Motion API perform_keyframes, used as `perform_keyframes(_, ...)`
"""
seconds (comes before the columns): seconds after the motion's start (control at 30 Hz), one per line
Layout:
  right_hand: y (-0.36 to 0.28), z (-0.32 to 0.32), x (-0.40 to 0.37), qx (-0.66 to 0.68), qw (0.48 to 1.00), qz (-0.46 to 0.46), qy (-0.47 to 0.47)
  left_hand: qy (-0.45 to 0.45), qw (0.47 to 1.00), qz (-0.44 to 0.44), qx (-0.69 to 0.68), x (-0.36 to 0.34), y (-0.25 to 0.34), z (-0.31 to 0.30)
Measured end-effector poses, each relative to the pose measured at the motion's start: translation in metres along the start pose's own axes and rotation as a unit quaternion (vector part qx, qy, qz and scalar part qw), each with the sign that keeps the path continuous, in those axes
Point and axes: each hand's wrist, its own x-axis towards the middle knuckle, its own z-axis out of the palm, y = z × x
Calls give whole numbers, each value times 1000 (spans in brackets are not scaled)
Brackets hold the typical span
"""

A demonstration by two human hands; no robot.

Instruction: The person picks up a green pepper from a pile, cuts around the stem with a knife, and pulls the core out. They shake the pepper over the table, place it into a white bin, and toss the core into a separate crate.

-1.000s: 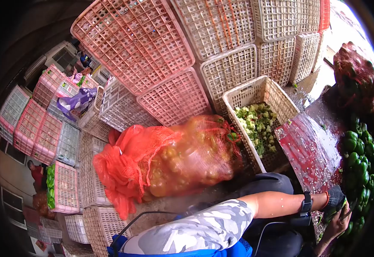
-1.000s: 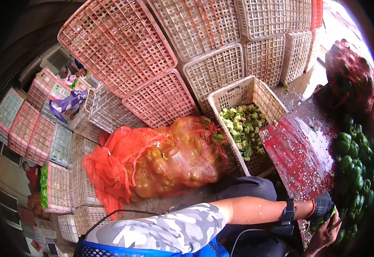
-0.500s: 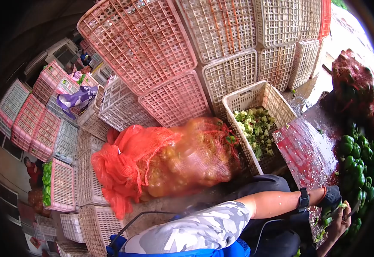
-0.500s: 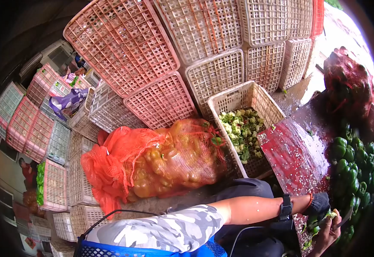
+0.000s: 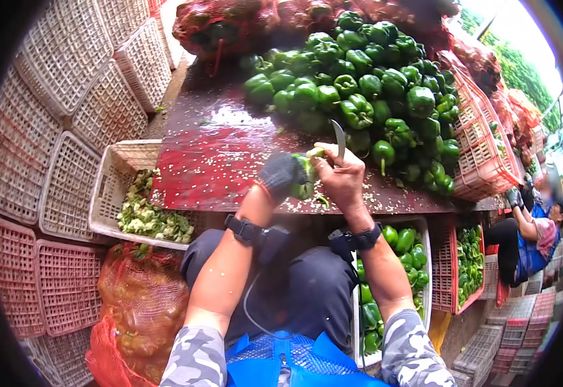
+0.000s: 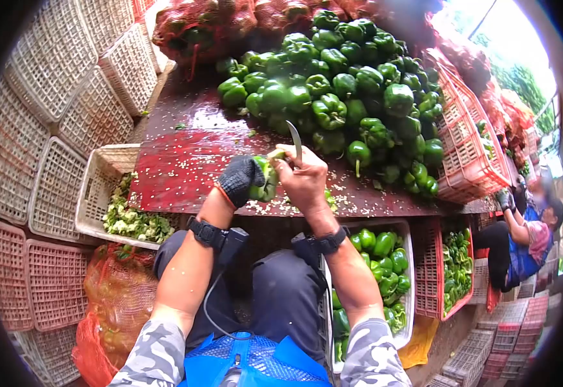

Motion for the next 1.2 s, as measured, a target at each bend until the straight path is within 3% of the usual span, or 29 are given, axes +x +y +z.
perform_keyframes(0.03, 1, 2, 2, 11, 1000, 7, 6, -24, 1000, -3, -9, -1, 0, -1)
perform_keyframes(0.07, -3, 1, 4, 6, 1000, 11, 22, -59, 991, -56, -110, 4, 2, -6)
perform_keyframes(0.1, 2, -4, 10, -56, 997, -23, 43, -92, 990, -78, -77, 3, 0, 3)
perform_keyframes(0.13, 11, -9, 12, -11, 999, 49, 17, -104, 963, -163, -186, 8, 4, -6)
perform_keyframes(0.17, 22, -13, 12, 37, 992, 120, -7, -115, 919, -243, -289, 12, 5, -16)
perform_keyframes(0.2, 35, -17, 13, -7, 997, 66, -33, -118, 857, -305, -398, 12, 4, -22)
perform_keyframes(0.23, 43, -15, 11, -8, 997, 66, -30, -113, 846, -319, -413, 11, 3, -26)
perform_keyframes(0.3, 55, -14, 8, -108, 993, -4, -36, -39, 705, -378, -598, -11, -16, 5)
perform_keyframes(0.33, 61, -10, 6, -125, 992, -7, -18, -16, 653, -337, -678, -12, -18, 8)
perform_keyframes(0.37, 38, -16, 7, -62, 986, 143, -50, -14, 611, -354, -708, -7, -19, 8)
perform_keyframes(0.43, 14, -22, 9, 9, 978, 201, -51, -6, 672, -314, -671, -2, -14, 1)
perform_keyframes(0.47, 29, -20, 10, -64, 975, 180, -111, -21, 835, -255, -487, 1, -6, 0)
perform_keyframes(0.5, 35, -15, -1, 52, 983, 100, -147, 18, 789, -214, -575, -6, -17, 15)
perform_keyframes(0.53, 44, -7, -14, 58, 990, 9, -128, -156, 944, -173, -234, -14, -34, 8)
perform_keyframes(0.57, 43, -1, -16, 184, 939, 239, -164, -65, 826, -250, -501, 5, -8, -6)
perform_keyframes(0.6, -4, -27, -3, 171, 894, 345, -228, -63, 900, -193, -387, 14, -11, 3)
perform_keyframes(0.63, 3, -20, -11, 203, 916, 283, -198, 0, 871, -234, -433, 25, 10, -9)
perform_keyframes(0.67, 10, -14, -20, 264, 912, 266, -165, -31, 955, -160, -249, 37, 21, -22)
perform_keyframes(0.7, 0, -24, -22, 308, 875, 334, -167, 9, 899, -249, -359, 37, 23, -17)
perform_keyframes(0.77, -7, -37, -30, 329, 877, 327, -123, 29, 826, -347, -443, 43, 38, -19)
perform_keyframes(0.8, -8, -51, -40, 328, 849, 394, -129, 29, 808, -334, -484, 41, 38, -15)
perform_keyframes(0.9, 5, -79, -74, 315, 854, 409, -65, 8, 767, -359, -532, 38, 36, -11)
perform_keyframes(0.97, 3, -120, -106, 276, 858, 432, -7, 14, 769, -369, -522, 34, 19, -6)
perform_keyframes(1.07, 34, -192, -191, 132, 883, 444, 70, 66, 722, -375, -578, 20, -8, -2)
perform_keyframes(1.1, 40, -219, -221, 92, 886, 441, 110, 66, 724, -438, -528, 25, 3, -13)
perform_keyframes(1.13, 15, -252, -233, 12, 863, 491, 121, 66, 723, -430, -537, 19, -7, -10)
perform_keyframes(1.2, 8, -300, -283, -101, 856, 468, 193, 53, 723, -405, -557, 11, -19, -7)
